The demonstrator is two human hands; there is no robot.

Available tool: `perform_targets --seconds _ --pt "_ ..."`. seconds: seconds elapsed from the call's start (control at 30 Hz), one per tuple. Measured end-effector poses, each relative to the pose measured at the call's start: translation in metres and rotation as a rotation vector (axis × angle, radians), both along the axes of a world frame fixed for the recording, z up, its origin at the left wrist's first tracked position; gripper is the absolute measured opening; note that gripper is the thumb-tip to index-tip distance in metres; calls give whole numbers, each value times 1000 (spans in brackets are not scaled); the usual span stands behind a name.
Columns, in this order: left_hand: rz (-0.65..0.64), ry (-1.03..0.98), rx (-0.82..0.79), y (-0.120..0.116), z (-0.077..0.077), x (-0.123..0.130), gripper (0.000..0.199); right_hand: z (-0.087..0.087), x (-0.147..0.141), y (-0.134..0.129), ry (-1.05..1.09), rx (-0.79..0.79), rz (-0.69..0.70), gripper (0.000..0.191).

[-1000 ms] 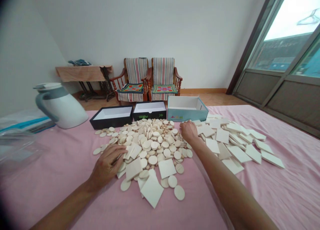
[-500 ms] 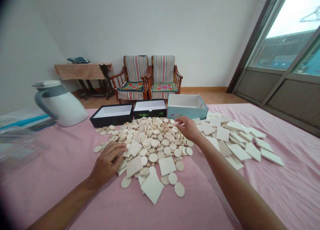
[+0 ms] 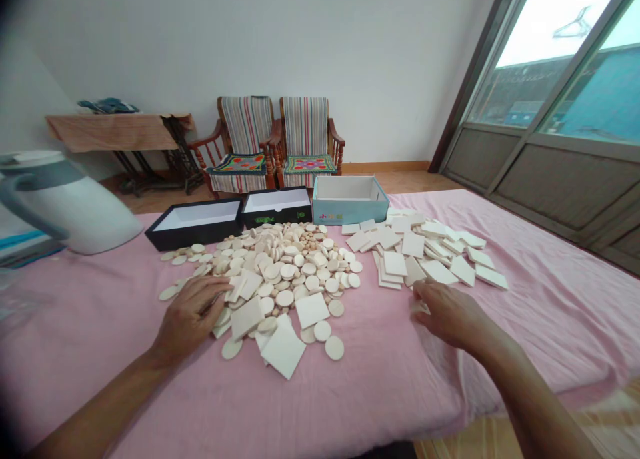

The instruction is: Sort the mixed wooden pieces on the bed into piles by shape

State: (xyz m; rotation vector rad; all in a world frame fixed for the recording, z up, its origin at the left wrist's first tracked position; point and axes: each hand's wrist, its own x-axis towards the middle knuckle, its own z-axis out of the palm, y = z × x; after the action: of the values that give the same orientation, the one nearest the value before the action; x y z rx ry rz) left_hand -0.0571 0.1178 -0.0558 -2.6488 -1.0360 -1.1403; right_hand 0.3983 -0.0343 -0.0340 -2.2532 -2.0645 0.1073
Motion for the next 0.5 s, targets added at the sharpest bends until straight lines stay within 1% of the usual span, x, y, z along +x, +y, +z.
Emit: perform_targets --seconds 0.07,0.13,0.27,0.37,0.43,0.5 --pt "2 2 3 0 1 0 19 -5 -4 -5 35 -1 20 6" --pt "1 1 10 -1 1 0 19 -7 -8 -7 72 -1 34 7" --pt "-5 -3 8 0 1 0 19 -4 -13 -6 91 12 53 7" --pt "-12 -6 2 1 0 1 18 10 -29 3 106 35 34 6" --pt "-12 -13 -2 1 0 1 18 23 -49 17 148 70 34 8" --pt "-8 -23 -10 -1 0 2 18 34 -74 36 201 118 89 10"
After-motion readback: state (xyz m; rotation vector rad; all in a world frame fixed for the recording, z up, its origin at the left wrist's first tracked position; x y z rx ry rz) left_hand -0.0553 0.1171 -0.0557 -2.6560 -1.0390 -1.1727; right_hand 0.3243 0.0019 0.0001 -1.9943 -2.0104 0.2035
